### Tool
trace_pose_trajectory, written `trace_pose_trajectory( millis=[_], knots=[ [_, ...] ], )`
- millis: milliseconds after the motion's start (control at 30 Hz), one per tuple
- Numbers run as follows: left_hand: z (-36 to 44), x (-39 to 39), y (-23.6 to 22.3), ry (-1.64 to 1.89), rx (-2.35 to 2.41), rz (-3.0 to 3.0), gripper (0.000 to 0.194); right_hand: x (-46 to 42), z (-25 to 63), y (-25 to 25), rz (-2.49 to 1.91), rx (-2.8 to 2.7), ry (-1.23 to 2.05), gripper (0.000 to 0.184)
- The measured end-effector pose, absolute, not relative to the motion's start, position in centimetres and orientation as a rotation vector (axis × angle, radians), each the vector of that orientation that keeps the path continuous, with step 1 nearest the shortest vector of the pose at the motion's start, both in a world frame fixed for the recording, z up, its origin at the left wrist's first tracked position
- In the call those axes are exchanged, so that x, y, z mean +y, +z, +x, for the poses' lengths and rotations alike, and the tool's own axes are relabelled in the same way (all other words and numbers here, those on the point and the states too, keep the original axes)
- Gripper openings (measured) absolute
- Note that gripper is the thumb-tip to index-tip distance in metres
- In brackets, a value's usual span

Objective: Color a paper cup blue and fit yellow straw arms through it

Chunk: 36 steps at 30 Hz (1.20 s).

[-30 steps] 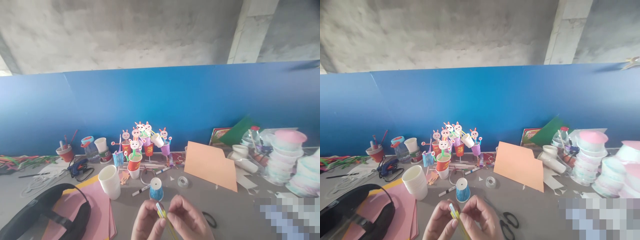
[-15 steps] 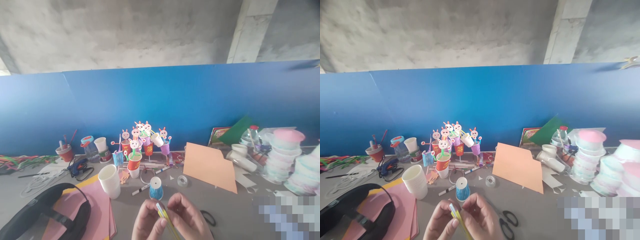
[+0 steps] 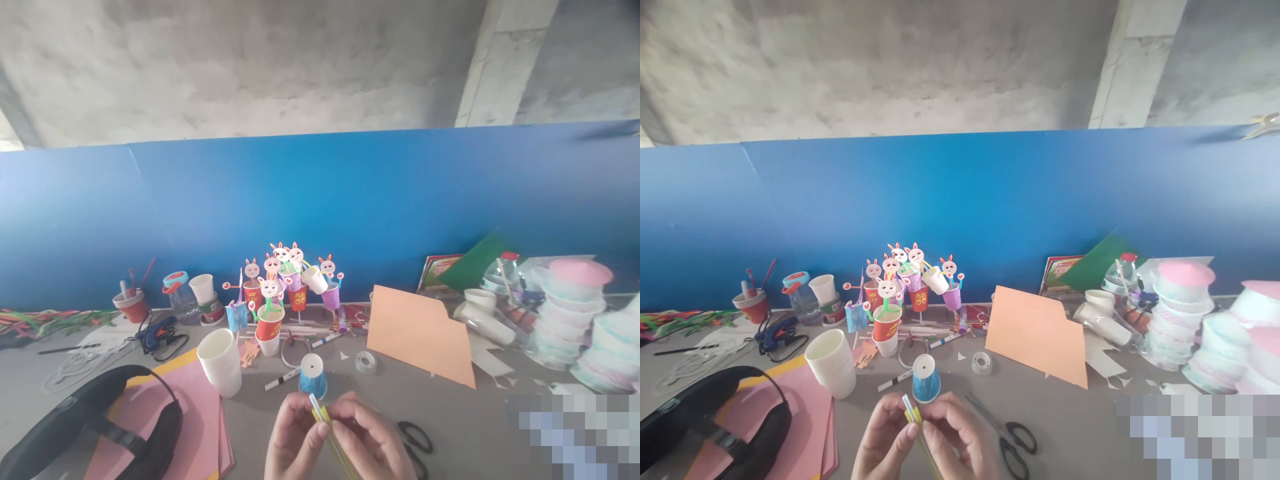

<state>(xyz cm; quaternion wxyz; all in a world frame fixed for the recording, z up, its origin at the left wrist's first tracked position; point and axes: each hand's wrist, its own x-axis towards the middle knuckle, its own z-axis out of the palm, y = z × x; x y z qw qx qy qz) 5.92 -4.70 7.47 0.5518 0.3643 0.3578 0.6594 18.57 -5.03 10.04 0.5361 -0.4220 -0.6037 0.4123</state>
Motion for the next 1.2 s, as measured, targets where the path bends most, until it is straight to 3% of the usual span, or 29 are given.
trace_pose_trajectory(
  millis=[333,567,933,1200],
  knots=[
    [5.9,-3.7,5.7,1.485,0.83,0.723,0.033,-4.3,19.7,7.7,-1.058,-1.567,0.955,0.026],
    [6.0,-3.0,5.1,1.392,0.843,0.609,0.038,-3.8,20.6,5.2,-1.126,-1.473,1.272,0.032],
    [5.4,-1.9,4.9,1.173,0.854,0.683,0.04,-2.7,20.7,5.6,-1.113,-1.469,1.426,0.051],
    [5.8,-1.6,4.8,1.168,0.934,0.717,0.045,-3.2,21.2,2.8,-1.178,-1.526,1.473,0.049]
  ],
)
